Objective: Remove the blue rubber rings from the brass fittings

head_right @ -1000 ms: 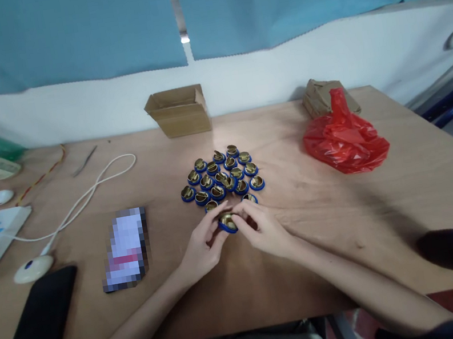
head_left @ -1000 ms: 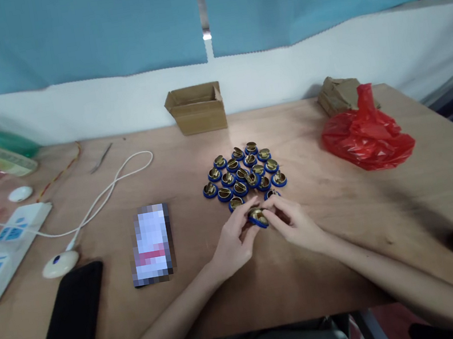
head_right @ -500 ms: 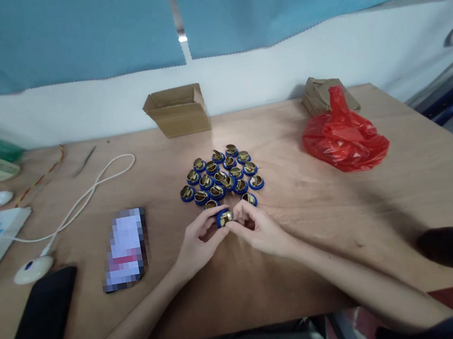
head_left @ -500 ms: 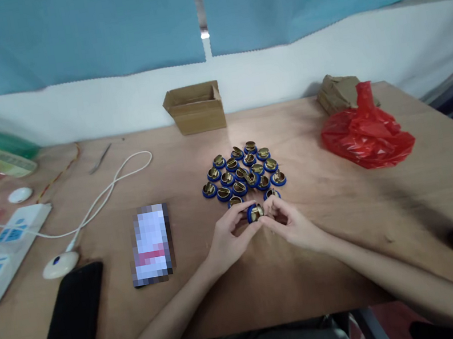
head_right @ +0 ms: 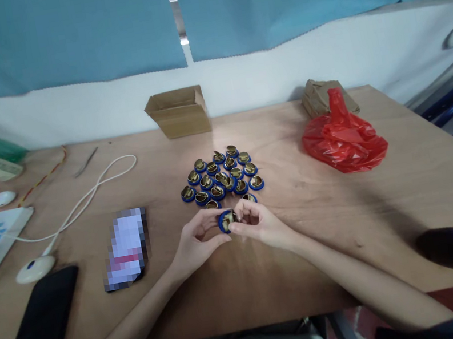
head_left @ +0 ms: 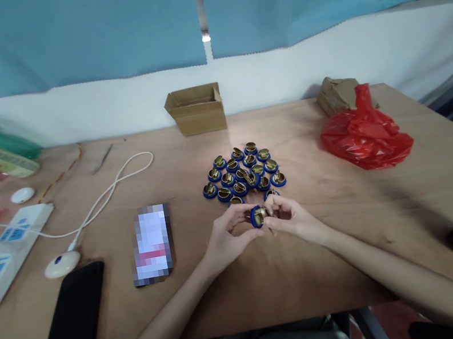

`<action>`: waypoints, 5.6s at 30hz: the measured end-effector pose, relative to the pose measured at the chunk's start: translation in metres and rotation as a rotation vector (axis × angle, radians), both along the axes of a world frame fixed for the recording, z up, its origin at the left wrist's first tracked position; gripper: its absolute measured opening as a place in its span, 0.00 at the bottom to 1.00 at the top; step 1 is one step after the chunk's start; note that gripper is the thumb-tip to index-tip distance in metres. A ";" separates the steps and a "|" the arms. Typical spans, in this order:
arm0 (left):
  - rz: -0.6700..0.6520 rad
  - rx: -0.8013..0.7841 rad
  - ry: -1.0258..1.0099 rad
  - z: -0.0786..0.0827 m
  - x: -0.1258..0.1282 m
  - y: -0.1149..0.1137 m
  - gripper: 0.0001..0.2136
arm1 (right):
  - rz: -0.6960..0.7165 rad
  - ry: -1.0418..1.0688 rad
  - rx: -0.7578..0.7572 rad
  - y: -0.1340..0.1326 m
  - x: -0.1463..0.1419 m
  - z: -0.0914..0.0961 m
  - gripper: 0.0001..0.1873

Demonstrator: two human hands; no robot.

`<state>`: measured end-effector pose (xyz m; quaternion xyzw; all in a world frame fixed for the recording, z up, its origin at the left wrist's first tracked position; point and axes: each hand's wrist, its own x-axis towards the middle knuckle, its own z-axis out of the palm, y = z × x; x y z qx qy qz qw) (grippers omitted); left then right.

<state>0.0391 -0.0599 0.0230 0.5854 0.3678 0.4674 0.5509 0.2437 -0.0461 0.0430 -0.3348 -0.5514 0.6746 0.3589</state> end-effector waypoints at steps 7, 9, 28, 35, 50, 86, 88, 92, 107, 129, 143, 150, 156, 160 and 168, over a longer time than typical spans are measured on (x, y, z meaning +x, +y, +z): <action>0.064 0.159 0.048 0.007 0.000 -0.001 0.18 | -0.020 0.102 -0.112 -0.004 -0.004 0.000 0.25; 0.097 0.203 0.089 0.009 -0.002 0.000 0.17 | -0.022 0.123 -0.133 -0.005 -0.004 0.001 0.25; 0.221 0.423 1.219 0.040 -0.078 0.031 0.21 | -0.088 -0.161 0.132 -0.006 -0.008 -0.001 0.28; -0.091 0.214 0.587 0.032 -0.017 -0.002 0.16 | -0.119 -0.388 0.426 -0.016 -0.009 0.000 0.19; -0.120 0.154 0.356 0.013 -0.007 -0.008 0.17 | -0.033 -0.412 0.491 -0.013 -0.003 0.011 0.11; -0.046 0.547 0.908 0.014 -0.013 -0.006 0.11 | -0.293 -1.288 0.696 0.045 0.058 0.004 0.15; -0.035 0.592 0.950 0.012 -0.012 -0.006 0.10 | -0.305 -1.328 0.689 0.045 0.056 0.004 0.15; 0.008 0.556 0.971 0.009 -0.012 -0.005 0.10 | -0.368 -1.321 0.667 0.045 0.055 0.008 0.15; 0.193 0.647 1.066 0.028 -0.040 0.014 0.05 | -0.564 -1.451 0.546 0.052 0.064 0.010 0.11; 0.436 0.703 1.001 0.019 -0.048 0.028 0.14 | -0.390 -1.654 0.443 0.052 0.066 0.017 0.13; 0.249 0.713 0.775 -0.014 -0.016 0.019 0.05 | -0.373 -1.645 0.547 0.045 0.059 0.015 0.10; 0.282 0.591 0.658 -0.011 -0.012 0.012 0.02 | -0.467 -0.884 0.831 0.017 0.029 0.012 0.08; 0.121 0.526 0.697 -0.013 -0.002 0.005 0.15 | -0.277 -0.701 0.838 -0.012 -0.002 -0.006 0.06; 0.084 0.470 0.653 -0.012 0.001 0.001 0.09 | -0.265 -0.670 0.747 -0.014 -0.007 -0.015 0.02; 0.110 0.301 0.386 -0.015 0.005 -0.003 0.15 | -0.213 -0.544 0.542 -0.011 -0.009 -0.011 0.08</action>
